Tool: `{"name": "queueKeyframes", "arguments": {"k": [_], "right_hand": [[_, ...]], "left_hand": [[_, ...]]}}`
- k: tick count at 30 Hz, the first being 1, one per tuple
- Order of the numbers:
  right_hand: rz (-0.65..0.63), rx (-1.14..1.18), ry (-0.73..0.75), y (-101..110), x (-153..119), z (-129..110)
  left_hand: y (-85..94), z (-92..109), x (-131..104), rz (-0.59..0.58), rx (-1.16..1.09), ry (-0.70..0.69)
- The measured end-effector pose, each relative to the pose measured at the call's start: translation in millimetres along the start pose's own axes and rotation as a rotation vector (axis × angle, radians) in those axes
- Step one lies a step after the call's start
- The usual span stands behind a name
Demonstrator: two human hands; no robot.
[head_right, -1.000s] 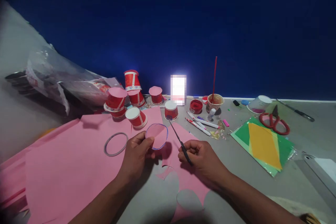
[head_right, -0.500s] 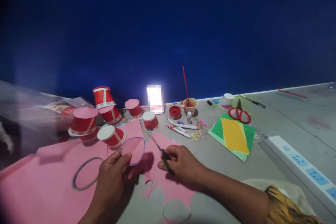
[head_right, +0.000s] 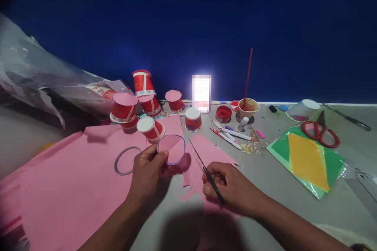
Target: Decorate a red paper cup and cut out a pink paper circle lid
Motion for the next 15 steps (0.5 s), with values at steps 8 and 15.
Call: {"name": "queueKeyframes", "arguments": {"k": [8,15], "right_hand": [[-0.084,-0.038,-0.083,-18.7,-2.1,6.4],[-0.082,0.007,-0.08,-26.6,4.9,6.0]], "left_hand": [[1.9,26.8,-7.1,0.047,0.235,-0.277],[-4.5,26.3,-10.6,0.003,0.234,-0.281]]}}
Point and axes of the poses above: each hand's wrist, its own x-axis towards the middle knuckle, its own y-axis out of the back of the hand, z = x × y, the point moved 9 cm from there along x, towards the middle knuckle, and after that the axes turned 8 degrees about -z, right-handed, at the moved point
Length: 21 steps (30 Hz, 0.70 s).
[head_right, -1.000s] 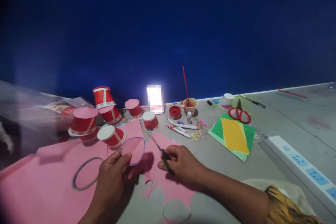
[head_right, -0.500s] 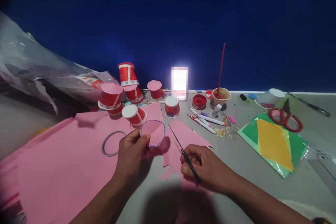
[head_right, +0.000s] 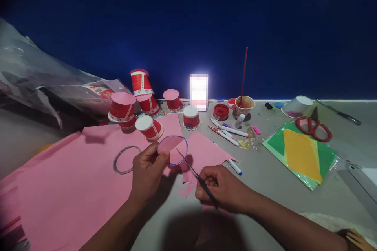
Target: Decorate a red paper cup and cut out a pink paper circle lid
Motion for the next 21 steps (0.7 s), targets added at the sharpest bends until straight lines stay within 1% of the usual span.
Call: {"name": "queueKeyframes", "arguments": {"k": [3,6,15,21], "right_hand": [[0.013,-0.008,0.017,1.4,2.4,-0.9],[0.018,-0.01,0.024,2.2,3.9,-0.7],[0.002,0.019,0.04,3.0,5.9,5.9],[-0.004,0.021,0.028,1.7,4.5,3.2]], "left_hand": [[-2.6,-6.3,0.9,-0.028,-0.024,0.051],[-4.1,-8.5,2.2,-0.038,-0.042,0.076],[-4.6,-7.8,3.2,-0.048,-0.037,0.076],[-3.9,-3.0,3.0,-0.052,-0.047,0.064]]}}
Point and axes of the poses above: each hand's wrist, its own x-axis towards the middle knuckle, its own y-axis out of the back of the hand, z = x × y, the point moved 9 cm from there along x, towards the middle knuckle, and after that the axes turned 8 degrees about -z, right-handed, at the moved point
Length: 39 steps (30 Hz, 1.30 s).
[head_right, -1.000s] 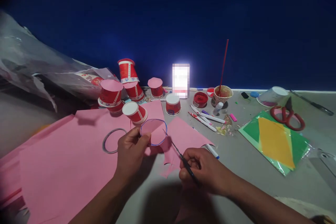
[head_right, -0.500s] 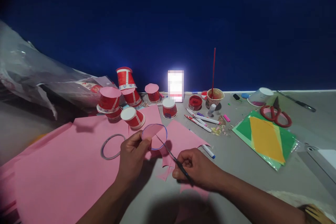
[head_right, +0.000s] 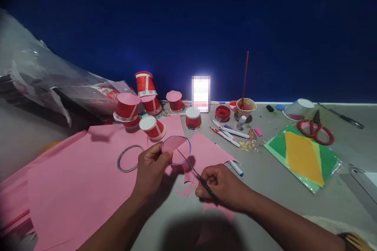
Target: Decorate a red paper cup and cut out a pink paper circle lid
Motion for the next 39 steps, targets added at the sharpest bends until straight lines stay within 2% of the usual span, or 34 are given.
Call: {"name": "queueKeyframes", "arguments": {"k": [6,11,18,23,30,39], "right_hand": [[-0.013,0.002,-0.005,-2.0,0.5,0.0],[-0.024,-0.01,-0.021,-1.5,1.6,2.3],[-0.024,0.0,-0.032,-0.9,2.2,5.0],[-0.039,0.003,-0.039,-2.3,2.2,5.3],[-0.06,0.002,-0.019,-2.3,1.9,7.7],[-0.074,0.0,-0.015,1.8,3.3,17.8]], "left_hand": [[0.5,0.4,-0.8,0.007,-0.04,-0.018],[-3.4,-10.5,-0.8,-0.043,-0.126,0.07],[-9.0,-15.6,1.5,-0.086,-0.19,0.112],[-9.0,-12.7,0.6,-0.058,-0.227,0.122],[-17.8,-12.2,-4.6,-0.078,-0.447,0.235],[-18.8,-15.3,-5.8,-0.061,-0.479,0.263]]}}
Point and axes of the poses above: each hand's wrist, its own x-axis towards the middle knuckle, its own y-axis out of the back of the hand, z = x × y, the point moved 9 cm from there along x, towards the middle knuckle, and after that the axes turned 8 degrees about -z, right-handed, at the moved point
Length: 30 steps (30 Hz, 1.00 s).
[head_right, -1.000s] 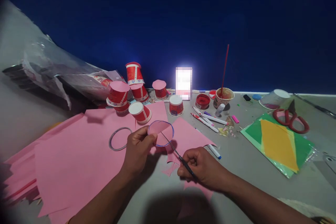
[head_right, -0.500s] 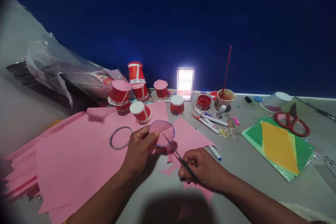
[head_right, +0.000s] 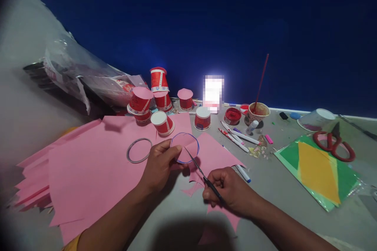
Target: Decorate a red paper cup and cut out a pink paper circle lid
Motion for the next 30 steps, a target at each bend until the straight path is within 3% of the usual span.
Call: {"name": "queueKeyframes", "arguments": {"k": [9,30], "right_hand": [[0.007,-0.041,-0.021,-1.9,-2.1,-8.6],[-0.005,-0.03,-0.01,-1.3,-2.8,-0.9]], "left_hand": [[-2.8,1.5,-0.4,-0.033,-0.023,0.006],[-2.4,-7.2,3.8,-0.098,0.025,0.022]]}}
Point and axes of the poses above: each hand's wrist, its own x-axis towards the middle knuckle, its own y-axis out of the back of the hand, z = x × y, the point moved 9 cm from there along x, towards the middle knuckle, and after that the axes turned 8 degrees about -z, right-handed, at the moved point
